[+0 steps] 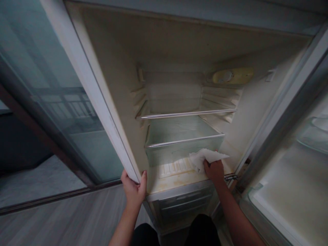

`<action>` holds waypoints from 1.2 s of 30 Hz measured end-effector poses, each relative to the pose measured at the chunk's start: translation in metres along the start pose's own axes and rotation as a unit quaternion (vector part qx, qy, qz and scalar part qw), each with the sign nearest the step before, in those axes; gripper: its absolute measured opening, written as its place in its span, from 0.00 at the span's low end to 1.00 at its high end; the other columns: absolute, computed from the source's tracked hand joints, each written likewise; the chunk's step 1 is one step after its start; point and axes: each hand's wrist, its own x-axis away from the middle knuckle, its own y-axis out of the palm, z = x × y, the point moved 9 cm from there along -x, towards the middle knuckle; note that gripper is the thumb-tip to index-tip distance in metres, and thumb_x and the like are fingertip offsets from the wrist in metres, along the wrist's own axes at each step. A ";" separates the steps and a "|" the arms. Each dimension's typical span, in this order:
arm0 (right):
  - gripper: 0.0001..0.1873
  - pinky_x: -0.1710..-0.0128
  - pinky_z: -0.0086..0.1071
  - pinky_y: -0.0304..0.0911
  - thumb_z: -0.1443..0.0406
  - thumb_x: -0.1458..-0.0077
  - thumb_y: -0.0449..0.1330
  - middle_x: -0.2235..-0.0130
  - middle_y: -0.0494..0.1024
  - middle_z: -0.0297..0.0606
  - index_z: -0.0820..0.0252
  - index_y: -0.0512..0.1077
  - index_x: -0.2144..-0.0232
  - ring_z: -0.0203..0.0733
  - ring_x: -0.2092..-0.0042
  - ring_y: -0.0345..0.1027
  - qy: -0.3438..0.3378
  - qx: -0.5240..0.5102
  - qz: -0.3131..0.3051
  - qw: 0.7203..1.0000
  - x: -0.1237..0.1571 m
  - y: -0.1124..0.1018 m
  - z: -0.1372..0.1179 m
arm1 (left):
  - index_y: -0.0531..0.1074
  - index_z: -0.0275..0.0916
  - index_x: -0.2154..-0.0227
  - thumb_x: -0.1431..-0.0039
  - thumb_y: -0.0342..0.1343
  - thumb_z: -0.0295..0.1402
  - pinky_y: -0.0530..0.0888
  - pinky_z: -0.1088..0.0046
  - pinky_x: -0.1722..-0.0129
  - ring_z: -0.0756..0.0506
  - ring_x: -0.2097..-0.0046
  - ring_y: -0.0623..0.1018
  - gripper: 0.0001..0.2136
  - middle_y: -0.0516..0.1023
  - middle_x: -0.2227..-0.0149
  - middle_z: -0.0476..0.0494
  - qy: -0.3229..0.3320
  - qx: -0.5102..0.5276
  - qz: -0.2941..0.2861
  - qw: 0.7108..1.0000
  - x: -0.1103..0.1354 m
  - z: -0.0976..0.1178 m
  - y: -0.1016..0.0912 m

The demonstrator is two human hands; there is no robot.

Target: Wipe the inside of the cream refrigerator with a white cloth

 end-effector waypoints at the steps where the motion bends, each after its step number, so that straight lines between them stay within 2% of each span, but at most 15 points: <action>1: 0.22 0.35 0.48 0.54 0.58 0.41 0.56 0.47 0.75 0.53 0.69 0.77 0.53 0.53 0.36 0.58 0.002 -0.001 -0.001 1.000 0.000 0.000 0.000 | 0.61 0.34 0.46 0.47 0.62 0.36 0.72 0.67 0.56 0.44 0.57 0.73 0.27 0.69 0.55 0.41 -0.001 0.002 -0.002 1.000 0.000 0.000 0.000; 12: 0.24 0.35 0.50 0.53 0.58 0.41 0.55 0.47 0.75 0.55 0.71 0.77 0.52 0.55 0.36 0.57 0.005 0.005 -0.013 1.000 0.000 0.000 0.000 | 0.62 0.35 0.49 0.48 0.62 0.38 0.73 0.66 0.56 0.44 0.57 0.73 0.26 0.68 0.57 0.41 -0.024 0.002 -0.003 1.000 -0.001 -0.003 0.000; 24: 0.24 0.35 0.49 0.54 0.57 0.40 0.54 0.49 0.76 0.54 0.71 0.78 0.54 0.55 0.36 0.57 -0.001 0.015 -0.012 1.000 0.000 0.001 0.000 | 0.63 0.36 0.53 0.47 0.62 0.38 0.73 0.68 0.60 0.46 0.62 0.73 0.22 0.69 0.62 0.46 -0.045 0.032 -0.023 0.998 -0.001 -0.009 0.005; 31: 0.23 0.34 0.49 0.51 0.57 0.40 0.55 0.49 0.77 0.53 0.70 0.77 0.52 0.54 0.36 0.57 -0.006 0.010 -0.011 1.000 0.000 0.000 -0.002 | 0.63 0.36 0.50 0.47 0.62 0.39 0.73 0.66 0.58 0.44 0.60 0.74 0.24 0.70 0.59 0.43 -0.024 0.012 -0.008 1.000 -0.001 -0.002 0.002; 36: 0.23 0.35 0.48 0.53 0.58 0.40 0.55 0.46 0.75 0.54 0.71 0.77 0.53 0.54 0.36 0.58 0.003 0.011 -0.012 1.000 0.000 -0.001 -0.001 | 0.62 0.36 0.49 0.46 0.61 0.39 0.73 0.65 0.57 0.43 0.58 0.74 0.24 0.69 0.57 0.41 -0.020 0.011 -0.011 1.000 -0.001 0.000 0.002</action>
